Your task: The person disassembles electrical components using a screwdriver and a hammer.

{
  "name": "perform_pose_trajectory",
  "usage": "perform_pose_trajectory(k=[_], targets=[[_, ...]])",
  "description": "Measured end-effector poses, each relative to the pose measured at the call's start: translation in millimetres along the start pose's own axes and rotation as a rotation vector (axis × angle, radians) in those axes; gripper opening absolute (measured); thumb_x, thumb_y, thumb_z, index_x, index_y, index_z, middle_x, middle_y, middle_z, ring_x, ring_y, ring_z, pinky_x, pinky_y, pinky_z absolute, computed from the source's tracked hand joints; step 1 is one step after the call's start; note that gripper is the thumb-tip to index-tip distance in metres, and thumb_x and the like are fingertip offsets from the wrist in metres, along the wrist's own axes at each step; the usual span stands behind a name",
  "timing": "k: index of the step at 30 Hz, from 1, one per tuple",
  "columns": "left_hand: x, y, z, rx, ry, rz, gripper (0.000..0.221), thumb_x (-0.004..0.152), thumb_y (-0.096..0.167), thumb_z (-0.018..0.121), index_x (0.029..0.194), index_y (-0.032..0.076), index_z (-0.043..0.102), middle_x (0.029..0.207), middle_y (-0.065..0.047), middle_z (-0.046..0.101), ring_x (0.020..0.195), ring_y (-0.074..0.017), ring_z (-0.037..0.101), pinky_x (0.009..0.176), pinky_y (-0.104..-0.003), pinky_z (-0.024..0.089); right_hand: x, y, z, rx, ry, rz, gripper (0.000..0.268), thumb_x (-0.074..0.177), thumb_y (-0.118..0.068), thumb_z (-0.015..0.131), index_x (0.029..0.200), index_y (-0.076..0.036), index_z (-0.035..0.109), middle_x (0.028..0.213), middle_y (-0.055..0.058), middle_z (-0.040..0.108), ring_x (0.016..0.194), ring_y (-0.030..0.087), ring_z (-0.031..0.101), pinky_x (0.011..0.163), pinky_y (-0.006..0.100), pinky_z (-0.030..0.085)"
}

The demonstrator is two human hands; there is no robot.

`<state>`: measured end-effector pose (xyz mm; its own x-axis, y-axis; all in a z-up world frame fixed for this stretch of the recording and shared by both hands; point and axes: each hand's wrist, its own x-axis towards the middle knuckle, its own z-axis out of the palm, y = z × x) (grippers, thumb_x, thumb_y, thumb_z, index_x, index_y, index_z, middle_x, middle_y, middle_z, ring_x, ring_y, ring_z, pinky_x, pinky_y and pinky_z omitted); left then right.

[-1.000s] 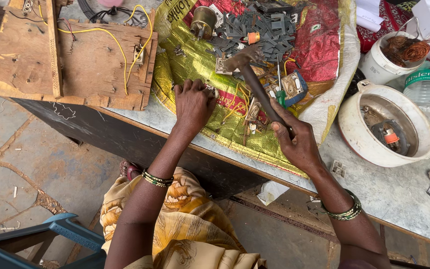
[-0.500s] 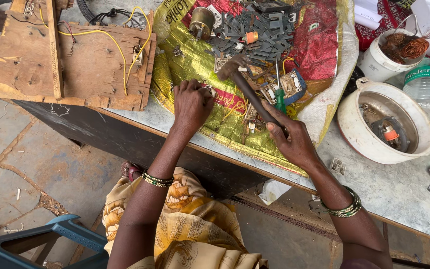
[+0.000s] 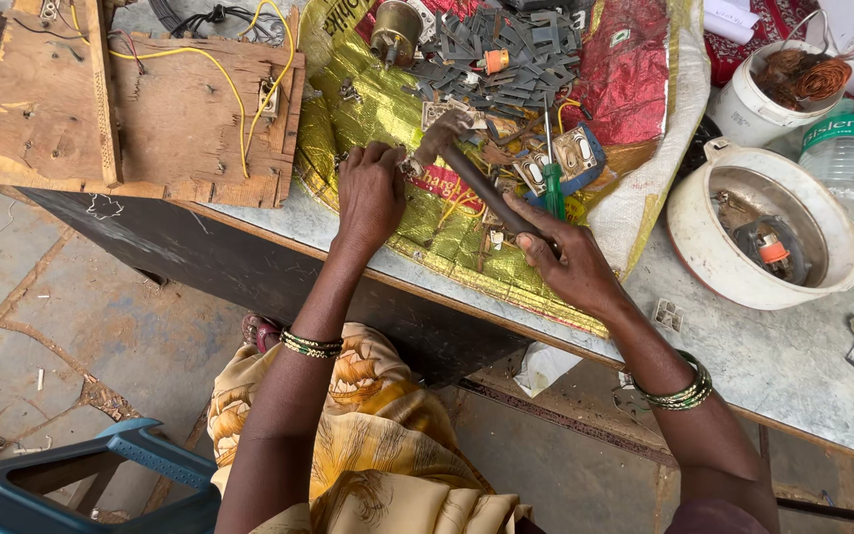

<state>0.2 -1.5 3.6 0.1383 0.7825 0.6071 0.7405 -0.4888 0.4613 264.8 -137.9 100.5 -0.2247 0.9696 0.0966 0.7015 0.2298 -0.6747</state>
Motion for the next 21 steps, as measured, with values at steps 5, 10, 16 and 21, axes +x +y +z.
perform_pose_trajectory(k=[5,10,16,21], targets=[[-0.7,-10.0,14.7,0.076,0.083,0.043,0.054,0.087,-0.002,0.061,0.141,-0.002,0.055,0.107,-0.02,0.069,0.101,-0.0353,0.063,0.087,-0.05,0.047,-2.2,-7.6,3.7,0.06,0.132,-0.083,0.05,0.104,-0.025,0.058,0.153,-0.017,0.048,0.135,0.009,0.07,0.072,0.011,0.062,0.069,0.031,0.056],[0.8,-14.7,14.4,-0.021,0.024,0.064,0.067,0.091,-0.007,0.057,0.155,-0.009,0.04,0.099,-0.015,0.073,0.088,-0.0357,0.065,0.082,-0.052,0.048,8.9,4.3,4.5,-0.218,0.067,-0.368,0.044,0.111,-0.019,0.055,0.154,-0.016,0.049,0.129,0.015,0.071,0.088,0.027,0.071,0.083,0.04,0.059],[0.9,8.7,-7.9,0.099,-0.082,0.068,0.017,0.102,0.011,0.068,0.117,0.007,0.074,0.113,-0.012,0.068,0.108,-0.0339,0.057,0.092,-0.05,0.043,12.2,36.9,1.3,-0.12,0.203,-0.712,0.043,0.124,-0.032,0.051,0.161,-0.016,0.036,0.141,0.016,0.062,0.12,0.035,0.069,0.102,0.043,0.056],[4.9,19.3,-15.7,0.061,-0.088,0.069,0.017,0.096,0.02,0.074,0.109,0.011,0.079,0.111,-0.01,0.067,0.108,-0.0339,0.054,0.091,-0.051,0.041,12.6,55.0,3.8,0.252,0.016,-0.29,0.055,0.112,-0.032,0.058,0.161,-0.014,0.041,0.12,0.014,0.066,0.085,0.018,0.063,0.075,0.036,0.057]])
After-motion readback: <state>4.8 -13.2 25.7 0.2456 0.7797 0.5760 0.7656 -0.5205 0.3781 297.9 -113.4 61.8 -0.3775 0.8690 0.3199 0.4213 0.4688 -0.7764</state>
